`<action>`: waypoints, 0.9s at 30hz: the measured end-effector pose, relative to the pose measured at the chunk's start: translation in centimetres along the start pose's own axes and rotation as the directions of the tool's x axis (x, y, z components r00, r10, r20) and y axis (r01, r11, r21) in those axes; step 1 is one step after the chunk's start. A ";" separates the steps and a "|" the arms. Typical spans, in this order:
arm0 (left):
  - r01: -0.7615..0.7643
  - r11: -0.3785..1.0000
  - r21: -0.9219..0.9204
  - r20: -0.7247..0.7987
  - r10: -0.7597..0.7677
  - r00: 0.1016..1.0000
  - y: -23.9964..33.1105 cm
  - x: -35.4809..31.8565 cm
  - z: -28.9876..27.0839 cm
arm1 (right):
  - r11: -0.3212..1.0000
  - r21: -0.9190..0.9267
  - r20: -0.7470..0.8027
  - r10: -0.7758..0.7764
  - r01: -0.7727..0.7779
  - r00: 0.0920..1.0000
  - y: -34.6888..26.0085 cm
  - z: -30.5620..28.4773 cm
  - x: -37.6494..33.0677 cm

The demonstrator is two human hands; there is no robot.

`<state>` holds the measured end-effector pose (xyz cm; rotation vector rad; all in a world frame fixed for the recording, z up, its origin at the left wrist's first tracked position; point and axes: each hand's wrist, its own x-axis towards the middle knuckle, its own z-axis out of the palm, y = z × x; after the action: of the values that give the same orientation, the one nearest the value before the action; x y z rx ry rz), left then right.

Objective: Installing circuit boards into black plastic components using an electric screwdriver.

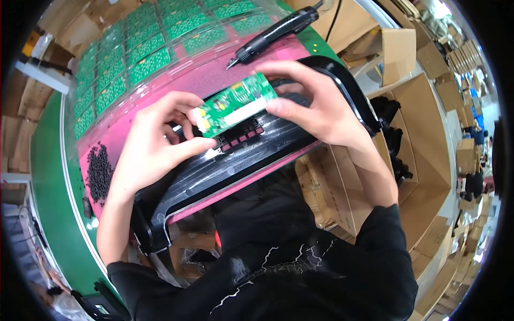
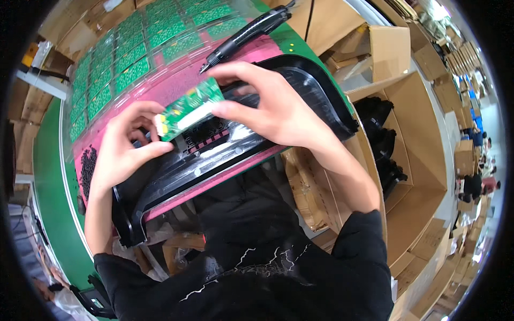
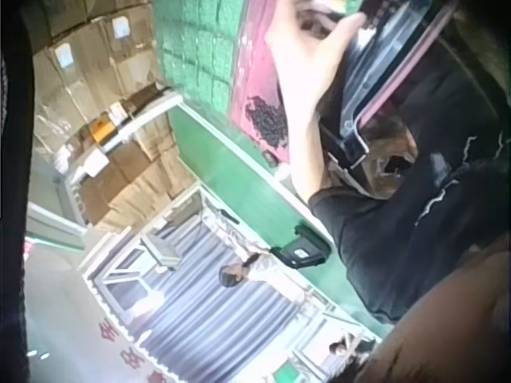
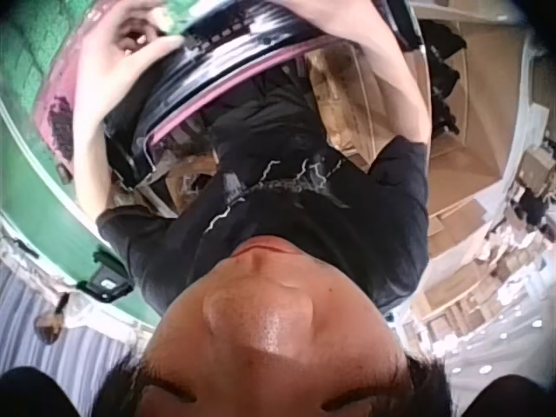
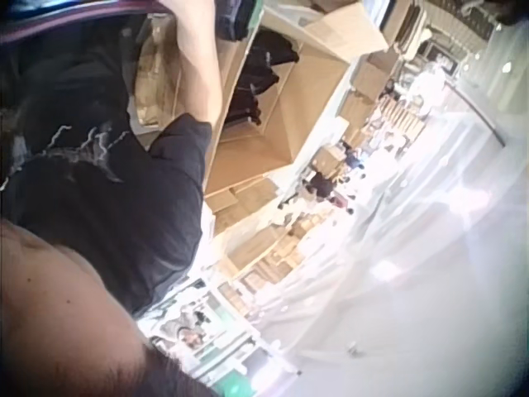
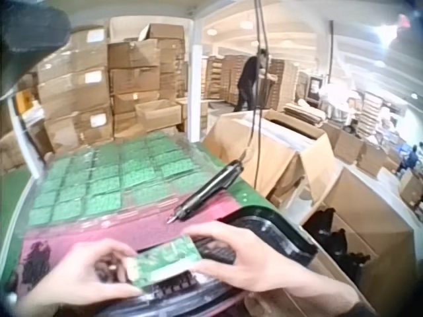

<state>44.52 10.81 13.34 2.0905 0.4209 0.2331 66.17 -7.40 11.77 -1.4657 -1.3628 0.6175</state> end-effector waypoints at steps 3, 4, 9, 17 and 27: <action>-0.023 0.989 0.143 0.122 0.005 0.992 -1.8 0.7 1.1 | 0.954 -0.277 0.120 -0.083 0.113 0.989 3.1 -0.2 -1.0; 0.013 0.976 0.218 0.163 -0.050 0.985 -2.0 0.8 1.3 | 0.956 -0.284 0.127 -0.034 0.069 0.991 3.6 0.2 -1.1; 0.049 0.939 0.340 0.209 -0.126 0.970 -2.2 0.9 1.8 | 0.923 -0.367 0.187 -0.051 0.118 0.981 4.3 0.9 -1.3; 0.069 0.889 0.452 0.214 -0.183 0.960 -2.1 1.2 1.8 | 0.895 -0.437 0.156 -0.025 0.092 0.987 4.6 1.4 -1.4; 0.061 0.896 0.439 0.206 -0.166 0.964 -2.3 1.2 1.8 | 0.889 -0.446 0.144 -0.047 0.108 0.988 4.5 1.6 -1.5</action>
<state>45.76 11.01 10.42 2.4788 0.4794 -0.2026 66.34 -7.66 6.76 -1.7496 -1.7433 0.3573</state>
